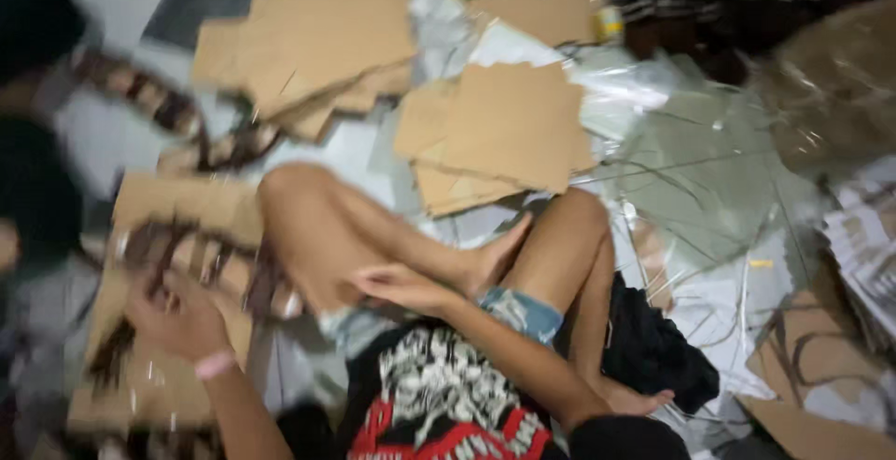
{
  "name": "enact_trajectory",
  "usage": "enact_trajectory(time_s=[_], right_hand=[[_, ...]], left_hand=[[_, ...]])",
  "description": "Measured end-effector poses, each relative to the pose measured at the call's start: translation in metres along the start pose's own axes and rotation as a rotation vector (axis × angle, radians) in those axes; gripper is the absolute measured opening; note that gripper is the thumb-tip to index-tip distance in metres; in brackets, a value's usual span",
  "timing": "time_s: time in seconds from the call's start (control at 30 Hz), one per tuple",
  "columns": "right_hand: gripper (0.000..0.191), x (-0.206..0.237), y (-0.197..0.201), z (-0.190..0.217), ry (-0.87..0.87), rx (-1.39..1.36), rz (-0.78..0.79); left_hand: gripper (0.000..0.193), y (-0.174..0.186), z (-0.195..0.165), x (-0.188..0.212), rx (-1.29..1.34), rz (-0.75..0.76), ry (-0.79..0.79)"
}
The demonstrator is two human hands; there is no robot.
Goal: The person sits on the floor and attaches a strap to a brown high-heeled sandal using both hands. They then place the finished sandal aside and pick up a sheet of barcode labels, holding it up briefly.
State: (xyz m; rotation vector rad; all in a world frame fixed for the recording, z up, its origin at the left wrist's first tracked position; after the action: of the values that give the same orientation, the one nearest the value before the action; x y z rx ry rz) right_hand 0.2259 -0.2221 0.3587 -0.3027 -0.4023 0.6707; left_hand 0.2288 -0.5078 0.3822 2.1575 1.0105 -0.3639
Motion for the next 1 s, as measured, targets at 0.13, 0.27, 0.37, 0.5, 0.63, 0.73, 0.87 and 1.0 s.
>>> enact_trajectory(time_s=[0.13, 0.27, 0.37, 0.5, 0.63, 0.73, 0.87, 1.0], right_hand=[[0.042, 0.115, 0.167, 0.015, 0.267, 0.087, -0.601], [0.025, 0.222, 0.309, 0.028, 0.521, 0.007, -1.226], [0.024, 0.266, 0.377, 0.038, 0.654, -0.063, -1.301], [0.024, 0.281, 0.455, 0.068, 0.513, 0.145, -1.375], [0.024, 0.249, 0.536, 0.117, 0.284, 0.539, -1.449], [0.025, 0.212, 0.592, 0.165, 0.450, 0.493, -1.471], [0.019, 0.176, 0.644, 0.199, 0.424, 0.807, -1.669], [0.013, 0.144, 0.666, 0.188, 0.239, 1.064, -1.788]], left_hand=[[0.025, -0.088, -0.117, 0.052, 0.352, 0.197, -0.152], [0.013, -0.213, -0.272, 0.129, 0.452, 0.608, -0.424], [0.026, -0.321, -0.372, 0.176, 0.603, 0.863, -0.461], [0.040, -0.450, -0.451, 0.207, 0.384, 0.773, -0.782], [0.044, -0.549, -0.462, 0.193, 0.109, 0.732, -0.669], [0.034, -0.608, -0.469, 0.163, 0.212, 0.736, -0.474], [0.040, -0.672, -0.479, 0.145, 0.214, 0.866, -0.591], [0.027, -0.719, -0.457, 0.142, 0.141, 1.008, -0.472]])
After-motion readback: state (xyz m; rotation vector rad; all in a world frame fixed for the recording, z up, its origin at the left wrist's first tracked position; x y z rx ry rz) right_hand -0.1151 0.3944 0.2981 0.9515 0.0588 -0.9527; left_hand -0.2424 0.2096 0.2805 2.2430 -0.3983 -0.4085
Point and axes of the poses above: each hand's wrist, its own x-axis away from the middle knuckle, its own y-axis out of the back of the hand, z = x × y, the point moved 4 cm from there along -x, towards the middle knuckle, and after that the axes turned 7 degrees about -x, right-handed, at the moved point
